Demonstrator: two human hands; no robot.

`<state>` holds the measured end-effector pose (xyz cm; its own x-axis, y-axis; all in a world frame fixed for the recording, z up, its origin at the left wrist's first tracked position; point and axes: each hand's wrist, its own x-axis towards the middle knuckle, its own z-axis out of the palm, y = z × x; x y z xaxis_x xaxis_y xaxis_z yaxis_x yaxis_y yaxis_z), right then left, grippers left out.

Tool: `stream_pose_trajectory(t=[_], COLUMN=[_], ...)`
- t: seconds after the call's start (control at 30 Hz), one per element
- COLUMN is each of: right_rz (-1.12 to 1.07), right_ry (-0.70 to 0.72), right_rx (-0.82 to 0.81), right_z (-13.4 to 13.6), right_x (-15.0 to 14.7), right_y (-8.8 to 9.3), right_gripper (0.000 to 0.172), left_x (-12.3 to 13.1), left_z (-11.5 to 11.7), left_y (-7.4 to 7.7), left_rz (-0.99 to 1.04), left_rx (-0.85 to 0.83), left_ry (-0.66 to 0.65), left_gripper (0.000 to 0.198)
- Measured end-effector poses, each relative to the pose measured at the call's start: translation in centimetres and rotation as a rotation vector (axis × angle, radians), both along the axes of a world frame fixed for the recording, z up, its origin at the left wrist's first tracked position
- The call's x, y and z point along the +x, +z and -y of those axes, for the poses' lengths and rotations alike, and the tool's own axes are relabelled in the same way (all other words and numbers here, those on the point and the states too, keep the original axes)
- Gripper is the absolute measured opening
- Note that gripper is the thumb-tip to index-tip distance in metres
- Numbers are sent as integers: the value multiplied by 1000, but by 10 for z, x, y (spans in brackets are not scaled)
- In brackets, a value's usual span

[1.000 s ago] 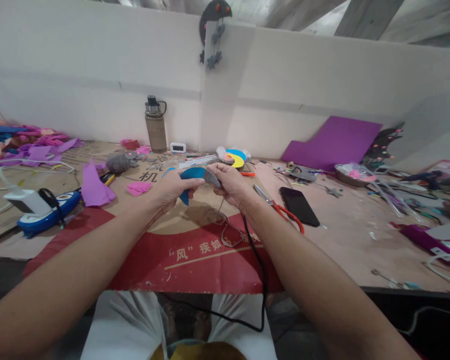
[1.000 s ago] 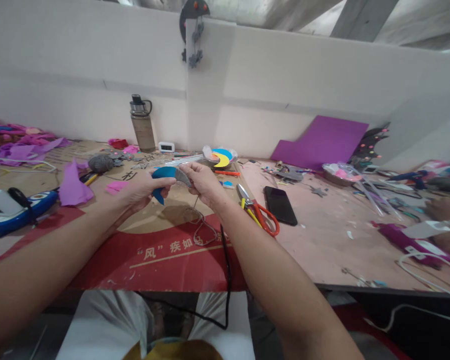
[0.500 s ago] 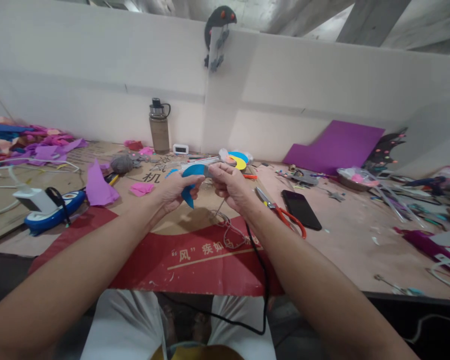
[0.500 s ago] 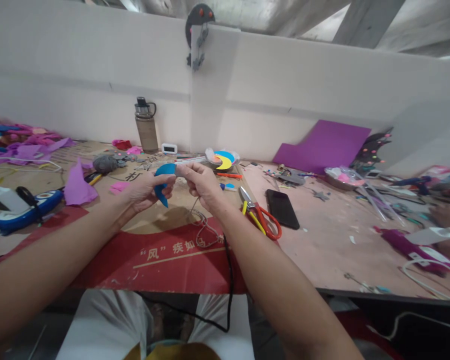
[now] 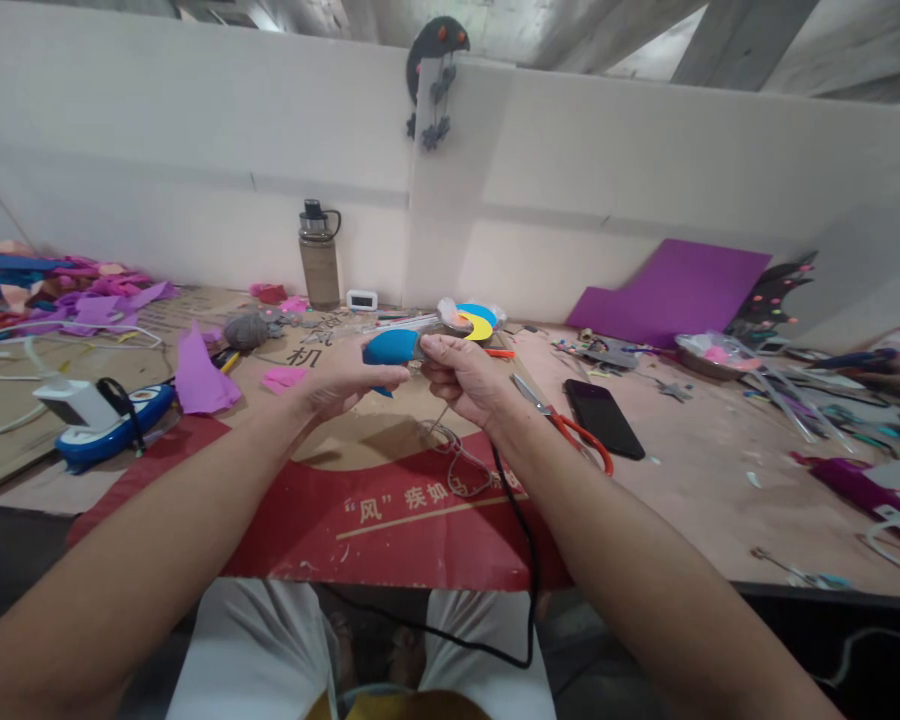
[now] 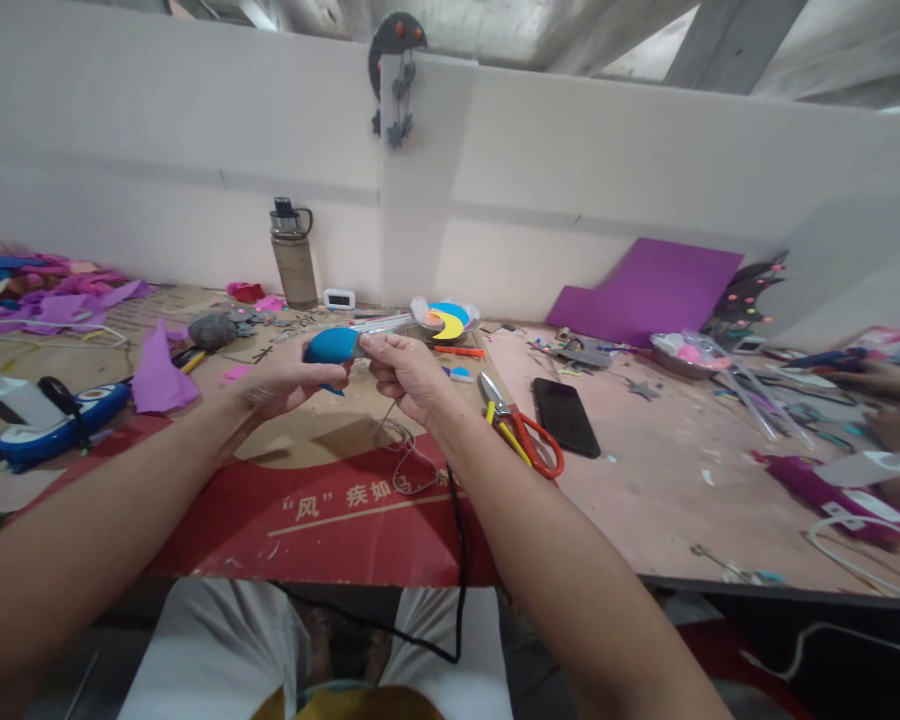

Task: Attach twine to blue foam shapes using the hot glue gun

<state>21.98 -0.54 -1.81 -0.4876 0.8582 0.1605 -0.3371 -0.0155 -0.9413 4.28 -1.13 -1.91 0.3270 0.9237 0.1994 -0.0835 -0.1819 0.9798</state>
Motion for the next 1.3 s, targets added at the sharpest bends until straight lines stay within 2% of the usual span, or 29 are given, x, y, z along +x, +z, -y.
stream_pose_trajectory(t=[0.13,0.2,0.3,0.37,0.4,0.47,0.5,0.57,0.67,0.73,0.83,0.97,1.1,1.2,1.3], right_rz=[44,55,109,209,271,392,448,556,708,805,906,954,975,962,930], right_ry=[41,-8,-267,-483,-579,-738,-797,-862,-835,-793,-730,-654,-689,-727,-731], right_rx=[12,36,164,343,446,656,756,947,1195,1300,1424,1480,1451,1448,1441], right_z=[0,-1,-5,-8,-10,-10,-10,-8,-4,-2,0,-1,-2,-4,-6], right_x=[-1,-2,-3,0,1,5,6,9,10,10,9,8,7,7,6], right_y=[-1,-2,-5,-7,-8,-9,-10,-12,-15,-17,-21,-25,-26,-26,-28], right_gripper=[45,43,34,28,26,22,20,17,18,21,26,28,29,31,31], left_x=[1,1,-2,-5,-6,-8,-8,-6,0,4,6,3,2,0,-1], left_z=[-3,-6,-11,-14,-16,-17,-16,-13,-6,-4,-5,-7,-6,-5,-6], left_y=[-3,-4,-5,-6,-7,-7,-7,-6,-3,-1,-1,-1,-3,-5,-7], left_rz=[-88,-152,-301,-369,-381,-357,-329,-231,3,108,230,274,226,146,124], left_rx=[111,194,327,383,397,395,368,239,-109,-296,-413,-365,-166,-18,64], left_ry=[93,164,291,401,479,642,683,632,316,135,90,160,178,241,293], left_gripper=[41,41,54,65,65,50,43,46,51,46,32,26,26,28,29])
